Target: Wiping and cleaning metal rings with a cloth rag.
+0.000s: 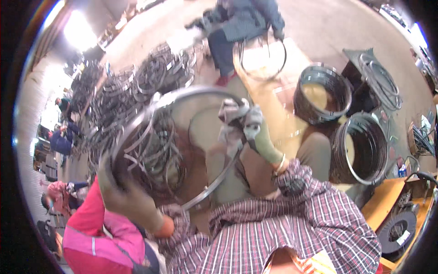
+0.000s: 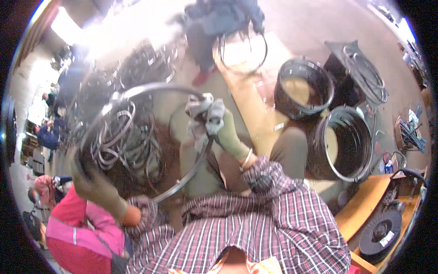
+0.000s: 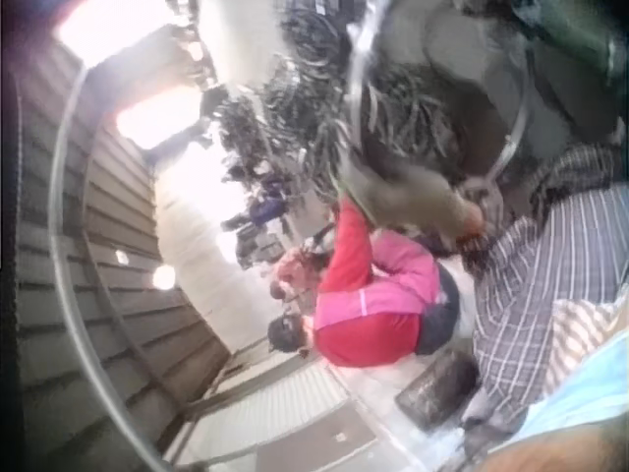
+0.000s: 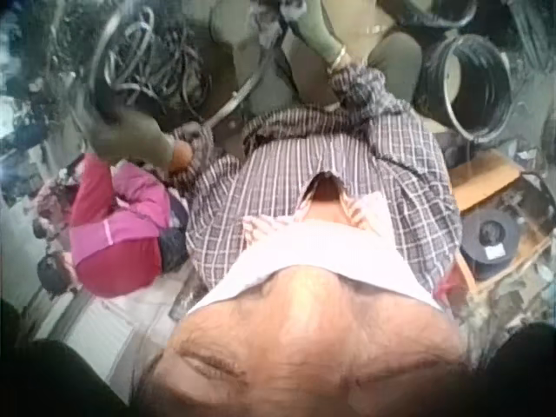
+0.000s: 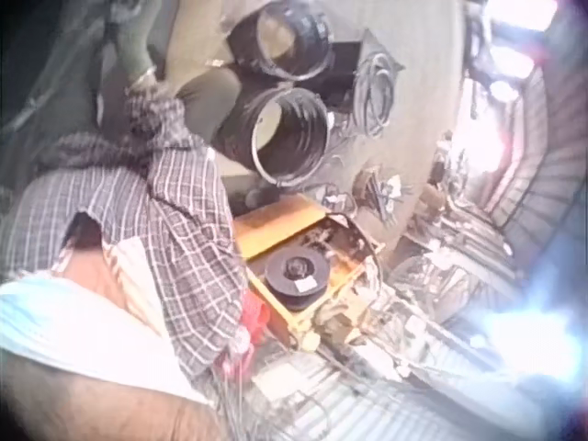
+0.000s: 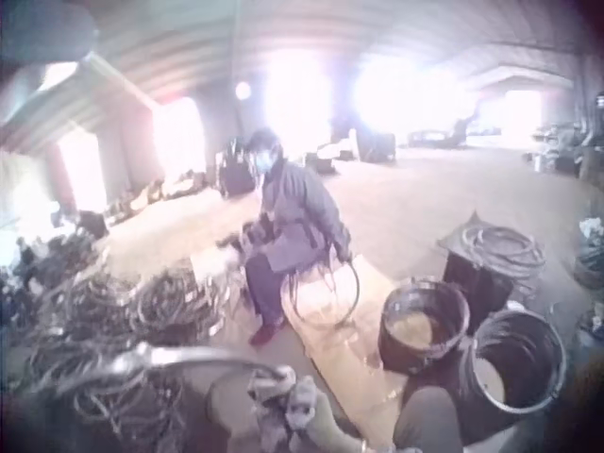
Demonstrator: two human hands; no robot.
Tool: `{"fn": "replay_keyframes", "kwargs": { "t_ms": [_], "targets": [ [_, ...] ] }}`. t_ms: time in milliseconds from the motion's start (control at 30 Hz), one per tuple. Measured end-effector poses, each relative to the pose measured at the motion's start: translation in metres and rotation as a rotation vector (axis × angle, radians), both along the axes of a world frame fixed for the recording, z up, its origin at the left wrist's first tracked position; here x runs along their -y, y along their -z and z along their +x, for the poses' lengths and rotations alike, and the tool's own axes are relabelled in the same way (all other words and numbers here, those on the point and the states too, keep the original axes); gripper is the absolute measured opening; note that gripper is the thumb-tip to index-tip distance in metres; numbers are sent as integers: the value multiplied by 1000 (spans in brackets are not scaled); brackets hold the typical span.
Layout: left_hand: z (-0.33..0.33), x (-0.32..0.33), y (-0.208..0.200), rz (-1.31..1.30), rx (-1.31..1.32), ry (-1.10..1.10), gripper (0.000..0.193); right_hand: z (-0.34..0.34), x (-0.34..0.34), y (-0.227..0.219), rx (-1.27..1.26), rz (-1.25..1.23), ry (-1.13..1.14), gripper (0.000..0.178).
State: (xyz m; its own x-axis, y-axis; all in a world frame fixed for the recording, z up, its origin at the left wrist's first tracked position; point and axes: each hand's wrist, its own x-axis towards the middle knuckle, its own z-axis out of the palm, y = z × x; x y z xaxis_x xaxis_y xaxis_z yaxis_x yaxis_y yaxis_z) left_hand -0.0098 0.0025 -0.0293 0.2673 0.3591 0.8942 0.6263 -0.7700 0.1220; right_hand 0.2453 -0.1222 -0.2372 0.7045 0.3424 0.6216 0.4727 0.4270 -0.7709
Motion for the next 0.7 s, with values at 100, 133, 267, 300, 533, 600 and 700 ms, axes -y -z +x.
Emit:
{"fn": "replay_keyframes", "kwargs": {
  "t_ms": [100, 133, 267, 300, 533, 600, 700],
  "targets": [
    [-32, 7, 14, -130, 124, 108, 32, 17, 9, -74, -171, -50, -129, 13],
    [-41, 5, 21, -213, 272, 185, 36, 25, 16, -108, 90, -158, -29, 19],
    [-18, 26, -1, 8, 349, 161, 46, 17, 18, -192, 239, -216, 77, 20],
    [-10, 30, -6, 9, 355, 163, 46, 12, 16, -205, 417, -209, 112, 24],
    [37, 26, -17, -54, -188, 211, 37, -27, -21, -204, 915, -373, 155, 42],
    [39, 24, -13, -137, -186, 199, 33, -18, -22, -193, 858, -294, 160, 42],
    [41, 24, -13, -98, -129, 231, 29, -11, -15, -170, 638, -149, 287, 34]
  ]
}}
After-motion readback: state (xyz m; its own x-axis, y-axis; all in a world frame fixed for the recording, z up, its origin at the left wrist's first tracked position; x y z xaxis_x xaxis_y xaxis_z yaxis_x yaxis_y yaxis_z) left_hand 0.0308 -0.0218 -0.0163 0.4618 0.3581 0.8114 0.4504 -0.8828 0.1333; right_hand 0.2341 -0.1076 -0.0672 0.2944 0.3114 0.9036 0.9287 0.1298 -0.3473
